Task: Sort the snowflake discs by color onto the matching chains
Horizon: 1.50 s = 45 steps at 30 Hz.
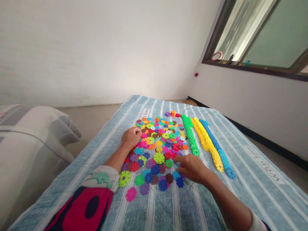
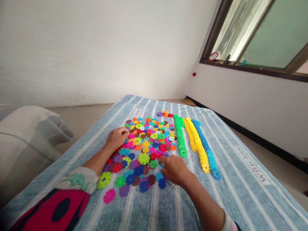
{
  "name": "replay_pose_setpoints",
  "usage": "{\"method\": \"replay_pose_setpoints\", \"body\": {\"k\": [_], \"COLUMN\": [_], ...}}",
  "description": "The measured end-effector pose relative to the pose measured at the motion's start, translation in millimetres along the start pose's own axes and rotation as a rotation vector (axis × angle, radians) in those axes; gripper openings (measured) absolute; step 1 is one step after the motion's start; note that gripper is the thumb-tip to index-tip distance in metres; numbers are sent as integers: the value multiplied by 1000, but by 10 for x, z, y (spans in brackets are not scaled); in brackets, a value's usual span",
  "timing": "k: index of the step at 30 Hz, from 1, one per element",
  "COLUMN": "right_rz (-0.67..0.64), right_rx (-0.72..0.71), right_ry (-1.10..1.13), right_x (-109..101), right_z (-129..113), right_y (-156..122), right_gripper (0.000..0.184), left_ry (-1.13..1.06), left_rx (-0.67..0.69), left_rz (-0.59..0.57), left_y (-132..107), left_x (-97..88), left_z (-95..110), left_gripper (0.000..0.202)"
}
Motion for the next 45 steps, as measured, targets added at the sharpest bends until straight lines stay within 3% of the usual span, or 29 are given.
{"method": "replay_pose_setpoints", "body": {"k": [4,9,21,24,27,30,32,35,42,45], "right_rz": [8,-105,-157,-108,45,90,20,-55,86,57], "right_rx": [-26,-107,-38,-15,31,-16,-79,-101,75,28], "right_ry": [50,47,1,6,25,192,299,240,105,239], "right_x": [-32,81,116,61,-79,-76,35,169,-16,8], "right_z": [-39,-226,-204,-158,-146,-333,-528,-658,-156,-257], "right_y": [-53,-143,-121,-103,-109,-145,-161,-144,-11,-10], "right_gripper": [30,9,15,10,9,10,12,13,13,15], "left_ry": [10,21,26,24,15,1,-7,-22,-33,-29], "left_rx": [-6,-3,6,2,10,12,5,4,25,27], "left_rz": [-5,-2,14,9,13,9,6,11,7,10], "left_y": [-6,-1,7,2,-9,-19,-23,-29,-33,-31], "left_x": [-5,-9,23,27,23,28,31,24,39,43], "left_z": [4,16,3,5,18,25,22,26,47,46], "left_gripper": [29,28,29,29,27,26,25,26,26,25]}}
Point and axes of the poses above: each hand's wrist, its own y-axis towards the middle knuckle, its own x-axis out of the palm, z = x × y, the point moved 10 cm from there along y, towards the middle knuckle, and after that the axes turned 6 degrees about y, right-handed, at the moved point
